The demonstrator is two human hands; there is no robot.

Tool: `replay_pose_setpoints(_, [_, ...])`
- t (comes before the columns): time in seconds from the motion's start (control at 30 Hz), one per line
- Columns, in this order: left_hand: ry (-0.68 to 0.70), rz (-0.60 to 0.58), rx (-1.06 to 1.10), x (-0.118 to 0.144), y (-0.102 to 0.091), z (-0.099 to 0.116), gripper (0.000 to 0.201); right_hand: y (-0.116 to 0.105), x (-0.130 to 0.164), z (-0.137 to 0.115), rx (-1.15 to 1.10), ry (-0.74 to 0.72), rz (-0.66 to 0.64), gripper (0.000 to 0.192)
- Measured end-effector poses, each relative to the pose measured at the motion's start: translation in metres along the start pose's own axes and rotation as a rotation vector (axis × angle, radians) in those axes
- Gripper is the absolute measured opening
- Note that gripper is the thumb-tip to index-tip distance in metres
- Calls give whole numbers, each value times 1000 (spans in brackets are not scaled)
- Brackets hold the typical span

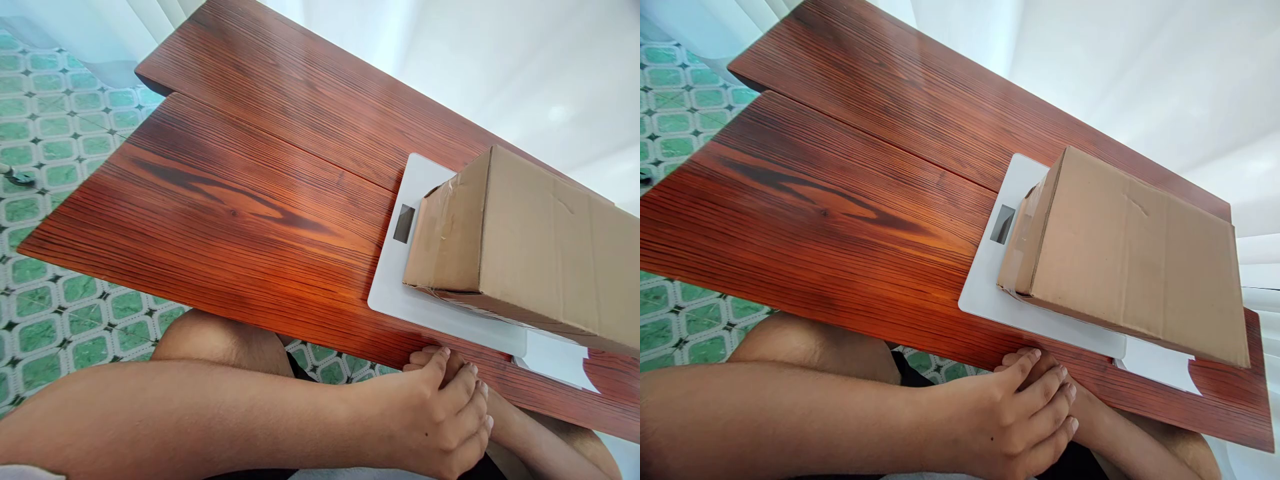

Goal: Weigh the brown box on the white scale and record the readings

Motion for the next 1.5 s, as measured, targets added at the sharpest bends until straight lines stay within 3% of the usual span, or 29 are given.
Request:
replay_pose_setpoints(0.1, [3,-26,51,-4,10,2,35,0,0,0,35,-85,-50,24])
replay_pose_setpoints(0.17, [3,-61,74,-5,12,2,35,-2,1,3,41,-49,-21,24])
replay_pose_setpoints(0.33, [-5,-31,34,0,-6,-5,36,2,1,12,-103,89,-32,20])
replay_pose_setpoints(0.63, [-3,4,15,5,-15,-9,36,3,-12,31,-376,135,-211,19])
replay_pose_setpoints(1.0, [6,12,28,4,-18,-10,34,1,-11,31,-342,153,-204,22])
replay_pose_setpoints(1.2, [17,22,28,3,-9,-5,34,8,-1,31,-253,106,-155,17])
replay_pose_setpoints(1.4, [8,62,-34,1,-7,-5,33,0,5,7,-92,183,44,35])
replay_pose_setpoints(1.5, [42,34,-65,2,-10,-8,32,8,9,15,-153,142,-19,47])
Point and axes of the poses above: each hand's wrist, its own x-axis away from the middle knuckle, its own y-axis out of the palm, z = x × y, the point moved 6 cm from there along -x, towards the middle knuckle, and after that the axes turned 3 degrees about y, right-handed, at the moved point
